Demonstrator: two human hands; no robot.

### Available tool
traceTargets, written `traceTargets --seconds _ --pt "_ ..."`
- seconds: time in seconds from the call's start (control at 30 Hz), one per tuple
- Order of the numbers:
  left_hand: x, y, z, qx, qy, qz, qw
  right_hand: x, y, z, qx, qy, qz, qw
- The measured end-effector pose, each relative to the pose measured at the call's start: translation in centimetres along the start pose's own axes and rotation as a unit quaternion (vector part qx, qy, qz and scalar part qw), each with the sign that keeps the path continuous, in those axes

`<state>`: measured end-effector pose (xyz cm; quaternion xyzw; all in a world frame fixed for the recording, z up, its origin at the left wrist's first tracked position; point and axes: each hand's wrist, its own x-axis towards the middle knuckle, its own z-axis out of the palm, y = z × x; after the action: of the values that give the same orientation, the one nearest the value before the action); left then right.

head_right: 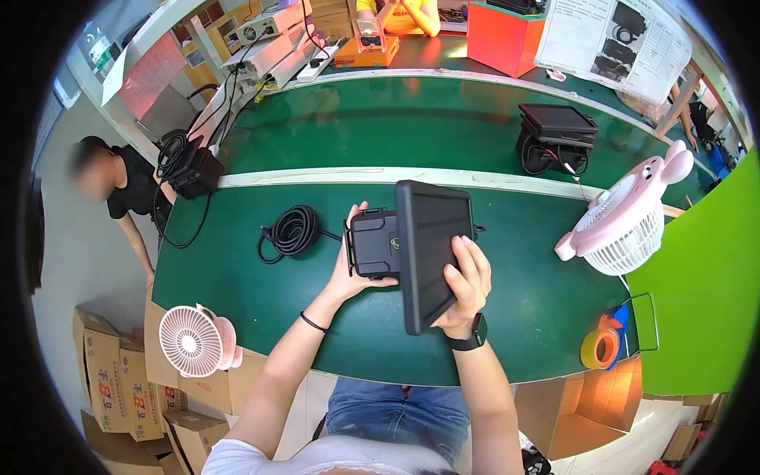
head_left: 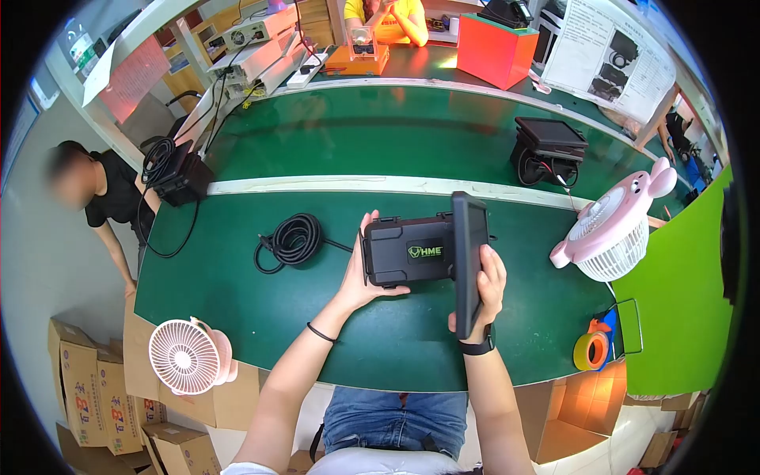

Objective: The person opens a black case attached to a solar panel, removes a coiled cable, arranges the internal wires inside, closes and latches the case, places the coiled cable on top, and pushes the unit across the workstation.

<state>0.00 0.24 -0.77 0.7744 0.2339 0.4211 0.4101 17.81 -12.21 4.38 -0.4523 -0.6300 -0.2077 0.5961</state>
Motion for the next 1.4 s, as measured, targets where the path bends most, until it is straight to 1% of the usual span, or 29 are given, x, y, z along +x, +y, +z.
traceTargets --seconds 0.1,0.13,0.2,0.23,0.27,0.33,0.37,0.43,0.53,0.57,0.63,0.67,0.7,0.77,0.83,0.87,0.9,0.97,1.0,1.03,1.07,1.1,1.13,1.17,1.23,1.3,1.33,1.4 --pt "0.1 0.3 -0.1 0.047 -0.009 -0.017 0.999 -0.1 -0.2 0.1 -0.012 -0.005 0.001 1.000" --pt "0.1 0.4 0.0 0.058 -0.007 -0.003 0.998 0.0 -0.1 0.0 -0.021 -0.010 -0.004 1.000" --pt "0.2 0.4 0.1 0.083 -0.001 0.025 0.996 0.3 -0.1 0.6 -0.024 0.026 0.012 0.999" --pt "-0.3 -1.0 0.4 -0.051 0.007 -0.061 0.997 0.4 -0.4 0.9 -0.024 0.044 0.020 0.999" --pt "-1.1 -3.5 0.8 -0.183 0.016 -0.146 0.972 0.5 -1.0 1.1 -0.083 -0.039 0.019 0.996" --pt "-0.9 -1.6 0.6 -0.130 -0.019 -0.157 0.979 0.5 -2.9 1.4 -0.199 -0.202 0.021 0.959" --pt "-0.8 -0.6 0.2 -0.068 -0.030 -0.140 0.987 -0.2 -2.9 2.6 -0.240 -0.159 -0.002 0.958" --pt "-0.2 0.5 0.1 -0.080 -0.045 -0.177 0.980 -0.3 -2.1 2.5 -0.235 -0.163 -0.011 0.958" --pt "-1.1 -2.8 0.6 -0.012 -0.003 -0.115 0.993 -0.5 -1.2 1.6 -0.145 -0.169 0.003 0.975" --pt "-1.1 -3.3 0.5 0.016 0.003 -0.099 0.995 -1.0 -0.6 1.3 -0.084 -0.115 0.002 0.990" --pt "-0.6 -2.2 0.0 0.060 0.006 -0.067 0.996 -1.1 0.0 1.6 -0.032 0.014 0.095 0.995" --pt "-0.5 -1.6 -0.2 0.071 0.014 -0.048 0.996 -1.3 0.5 1.7 -0.022 0.047 0.135 0.989" --pt "-0.4 -1.4 -0.5 0.065 0.022 -0.037 0.997 -1.5 1.0 1.6 -0.010 0.048 0.173 0.984" --pt "-0.4 -1.1 -0.9 0.056 0.038 -0.019 0.998 -1.8 2.1 2.0 0.063 0.094 0.209 0.971" --pt "0.1 1.3 -0.9 -0.025 0.084 -0.012 0.996 -2.0 2.4 2.6 0.152 0.142 0.254 0.945" --pt "0.3 2.1 -1.2 -0.064 0.108 -0.006 0.992 -1.9 2.2 2.7 0.167 0.158 0.279 0.932" --pt "0.2 1.3 -1.5 -0.094 0.099 -0.031 0.990 -1.7 2.1 2.7 0.183 0.174 0.304 0.919" --pt "-0.5 -1.9 -2.2 -0.153 0.080 -0.079 0.982 -1.5 2.4 2.5 0.179 0.179 0.330 0.909" --pt "-0.6 -2.2 -3.0 -0.188 0.033 -0.156 0.969 -1.6 2.5 2.5 0.178 0.181 0.349 0.902" --pt "-0.8 -2.3 -3.3 -0.299 0.055 -0.162 0.939 -1.6 2.5 2.5 0.177 0.185 0.367 0.895" --pt "-0.9 -2.3 -3.5 -0.407 0.076 -0.162 0.896 -1.4 2.5 2.3 0.177 0.178 0.369 0.895" --pt "-0.9 -2.2 -3.8 -0.509 0.095 -0.159 0.841 -1.4 2.5 2.4 0.178 0.174 0.368 0.896" --pt "-0.7 -2.9 -3.9 -0.556 0.068 -0.128 0.819 -1.4 2.5 2.4 0.178 0.172 0.367 0.897" --pt "-1.1 -3.0 -4.3 -0.603 0.043 -0.133 0.785 -1.4 2.4 2.5 0.177 0.170 0.367 0.897" --pt "-0.6 0.9 -4.9 -0.652 0.071 -0.145 0.741 -1.3 2.0 2.8 0.192 0.157 0.371 0.895" --pt "-0.2 -1.3 -5.2 -0.808 0.024 -0.070 0.584 -1.4 1.9 2.9 0.200 0.146 0.372 0.894" --pt "-0.2 -1.5 -5.3 -0.867 0.024 -0.057 0.495 -1.5 1.9 3.0 0.201 0.140 0.372 0.895" --pt "-0.2 -1.6 -5.7 -0.871 0.018 -0.056 0.487 -1.6 1.9 3.1 0.199 0.133 0.376 0.895"
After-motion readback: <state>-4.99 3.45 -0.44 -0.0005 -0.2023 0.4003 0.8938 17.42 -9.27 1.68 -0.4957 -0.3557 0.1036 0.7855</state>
